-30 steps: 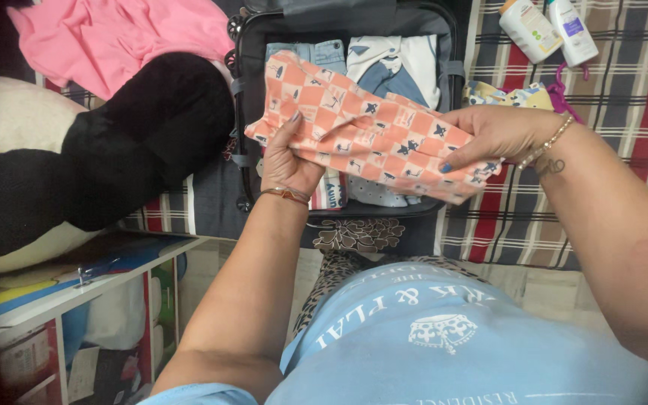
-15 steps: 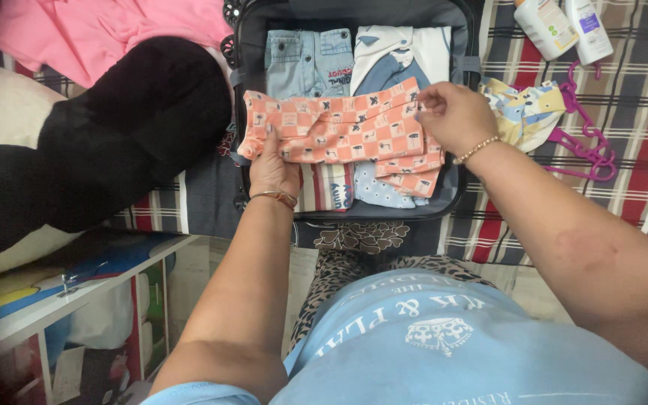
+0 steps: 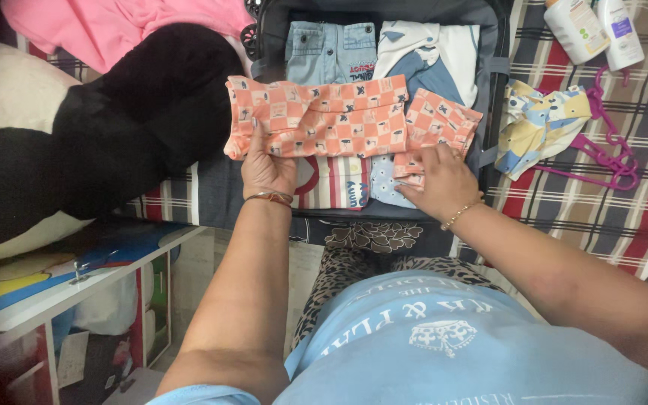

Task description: The person picks up several baby clothes from a shelf and folds them, then places the items into a suitcase on a bed.

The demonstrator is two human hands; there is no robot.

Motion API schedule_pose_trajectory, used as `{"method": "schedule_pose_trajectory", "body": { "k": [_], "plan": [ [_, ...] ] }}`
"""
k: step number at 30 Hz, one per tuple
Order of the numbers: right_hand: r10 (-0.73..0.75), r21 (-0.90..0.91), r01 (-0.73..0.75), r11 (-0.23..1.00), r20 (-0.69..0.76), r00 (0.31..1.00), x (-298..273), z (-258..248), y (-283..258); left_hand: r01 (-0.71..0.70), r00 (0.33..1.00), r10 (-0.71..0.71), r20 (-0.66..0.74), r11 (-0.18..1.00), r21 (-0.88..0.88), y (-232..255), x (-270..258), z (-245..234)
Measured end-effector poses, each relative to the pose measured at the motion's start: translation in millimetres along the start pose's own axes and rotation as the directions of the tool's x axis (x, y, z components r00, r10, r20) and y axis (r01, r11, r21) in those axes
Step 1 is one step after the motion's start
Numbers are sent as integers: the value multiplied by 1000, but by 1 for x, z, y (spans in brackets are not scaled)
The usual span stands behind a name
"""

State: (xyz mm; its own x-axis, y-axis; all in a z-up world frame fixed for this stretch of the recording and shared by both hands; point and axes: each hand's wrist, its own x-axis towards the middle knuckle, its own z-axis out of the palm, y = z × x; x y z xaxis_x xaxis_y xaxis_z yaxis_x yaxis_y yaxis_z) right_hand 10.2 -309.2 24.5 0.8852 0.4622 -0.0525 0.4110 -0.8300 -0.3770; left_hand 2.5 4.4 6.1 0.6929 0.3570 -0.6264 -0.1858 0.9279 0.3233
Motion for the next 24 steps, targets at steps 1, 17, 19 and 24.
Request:
{"method": "schedule_pose_trajectory", "body": {
  "k": [1, 17, 19, 24],
  "plan": [
    [-27, -57, 26, 998, -20, 999, 4, 6, -2, 4, 1000, -4, -2, 1000, -5, 0, 1, 0],
    [466, 904, -411, 114, 316, 826, 4, -46, 64, -13, 1000, 14, 16, 1000, -9, 7, 7, -13],
    [460, 961, -277, 22, 237, 856, 10, -61, 62, -12, 1000, 12, -2, 1000, -7, 7, 5, -12],
    [471, 993, -119, 27, 92, 878, 52, -97, 39, 20, 1000, -21, -17, 1000, -13, 8, 0, -6]
  ]
}}
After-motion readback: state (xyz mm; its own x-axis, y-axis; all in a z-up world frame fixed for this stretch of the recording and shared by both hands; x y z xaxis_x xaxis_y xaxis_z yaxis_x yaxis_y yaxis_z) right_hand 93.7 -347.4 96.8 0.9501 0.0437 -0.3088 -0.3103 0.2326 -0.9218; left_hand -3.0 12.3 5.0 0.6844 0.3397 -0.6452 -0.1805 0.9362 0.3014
